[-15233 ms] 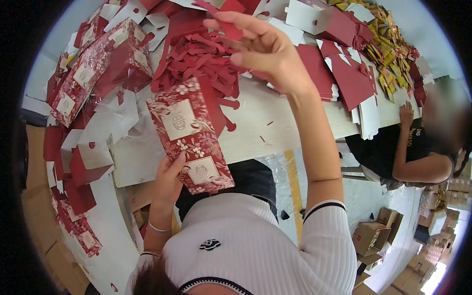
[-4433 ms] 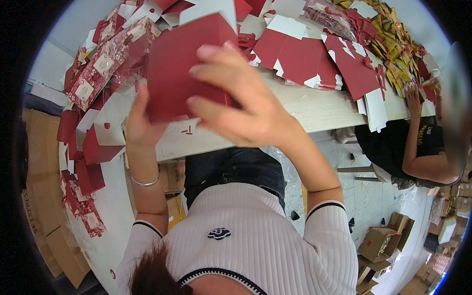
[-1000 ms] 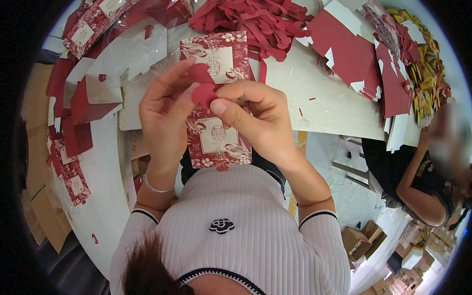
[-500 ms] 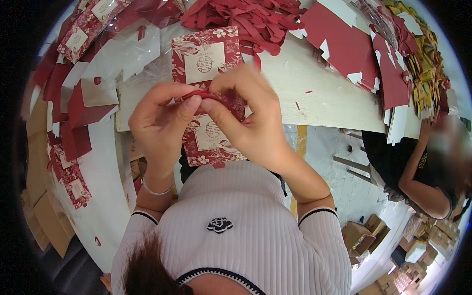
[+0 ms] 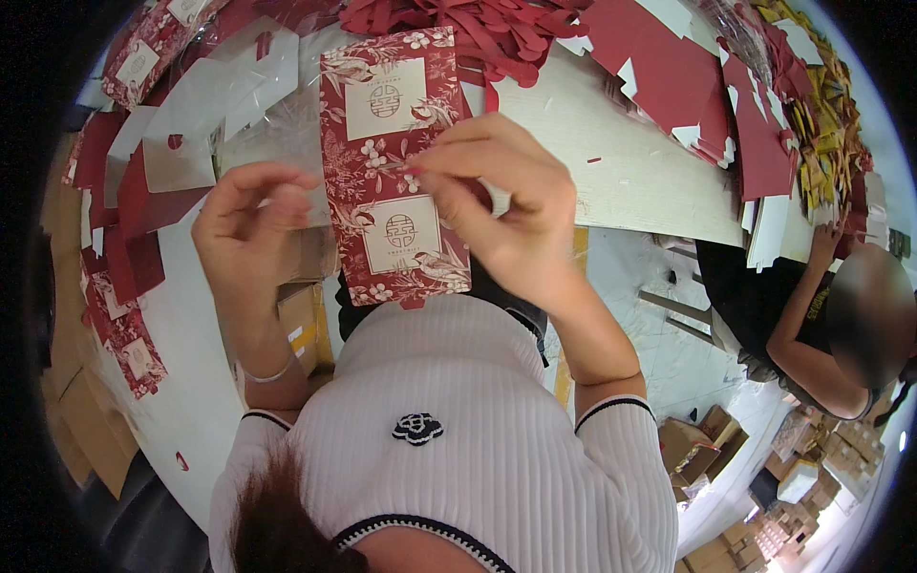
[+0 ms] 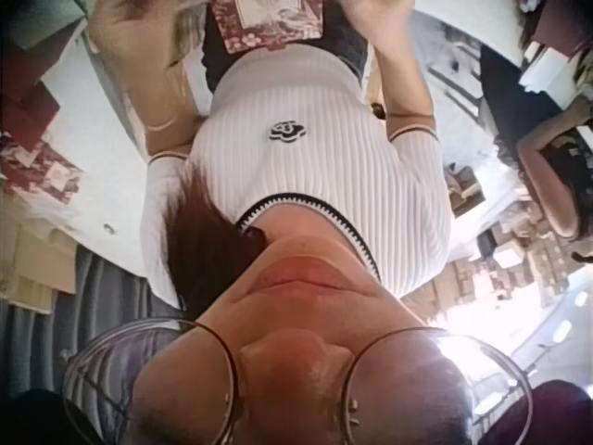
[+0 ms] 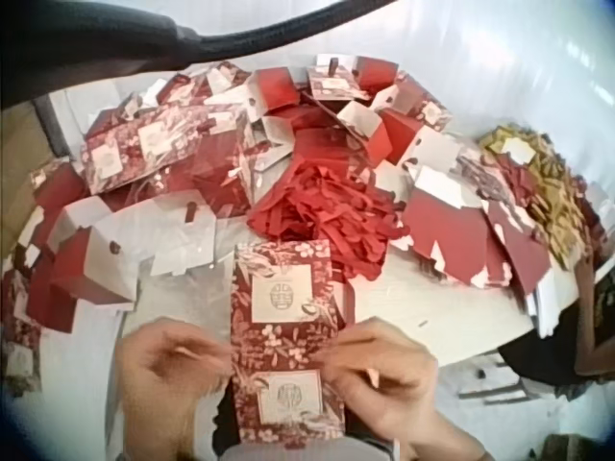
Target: The person folds red paper pieces into small rectangular boxes and inserts them into patterned outer sleeves. The person repeatedly picks up flat red paper, folds it into a box shape, and places it into a decorative sleeve, then sets the completed unit aside.
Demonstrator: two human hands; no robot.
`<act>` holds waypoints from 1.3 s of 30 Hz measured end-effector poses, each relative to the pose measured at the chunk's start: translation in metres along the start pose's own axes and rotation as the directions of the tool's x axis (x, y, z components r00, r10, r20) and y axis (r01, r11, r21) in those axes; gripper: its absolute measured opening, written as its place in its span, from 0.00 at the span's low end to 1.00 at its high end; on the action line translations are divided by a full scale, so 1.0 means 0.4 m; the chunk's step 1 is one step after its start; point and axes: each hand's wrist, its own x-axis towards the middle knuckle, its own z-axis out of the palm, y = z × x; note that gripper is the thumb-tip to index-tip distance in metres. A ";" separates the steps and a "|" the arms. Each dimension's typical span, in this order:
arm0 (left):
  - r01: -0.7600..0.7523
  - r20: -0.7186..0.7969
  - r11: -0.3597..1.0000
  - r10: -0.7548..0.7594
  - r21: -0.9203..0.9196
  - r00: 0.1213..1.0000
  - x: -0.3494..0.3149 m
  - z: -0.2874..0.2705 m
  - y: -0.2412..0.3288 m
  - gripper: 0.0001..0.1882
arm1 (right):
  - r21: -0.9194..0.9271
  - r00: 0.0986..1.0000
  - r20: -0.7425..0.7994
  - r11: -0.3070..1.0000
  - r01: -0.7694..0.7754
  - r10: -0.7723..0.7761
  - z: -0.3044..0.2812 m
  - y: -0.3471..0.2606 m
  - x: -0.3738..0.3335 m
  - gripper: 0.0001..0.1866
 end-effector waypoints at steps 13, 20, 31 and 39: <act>0.344 0.292 0.809 -0.223 -0.476 0.930 -0.023 0.060 -0.134 0.14 | -0.482 0.946 0.159 0.815 0.323 -0.281 0.049 0.070 0.013 0.11; 0.404 0.357 0.691 -0.220 -0.599 0.908 -0.027 0.066 -0.138 0.15 | -0.585 0.898 0.419 0.717 0.380 -0.133 0.030 0.028 0.055 0.09; 0.304 0.241 0.635 -0.186 -0.711 0.953 -0.012 0.098 -0.171 0.13 | -0.408 0.793 0.591 0.903 0.137 0.147 0.015 0.018 0.142 0.07; 0.064 0.138 0.909 -0.007 -0.412 0.990 0.016 0.103 -0.176 0.07 | -0.235 0.817 0.529 0.965 -0.119 0.229 0.017 0.042 0.150 0.05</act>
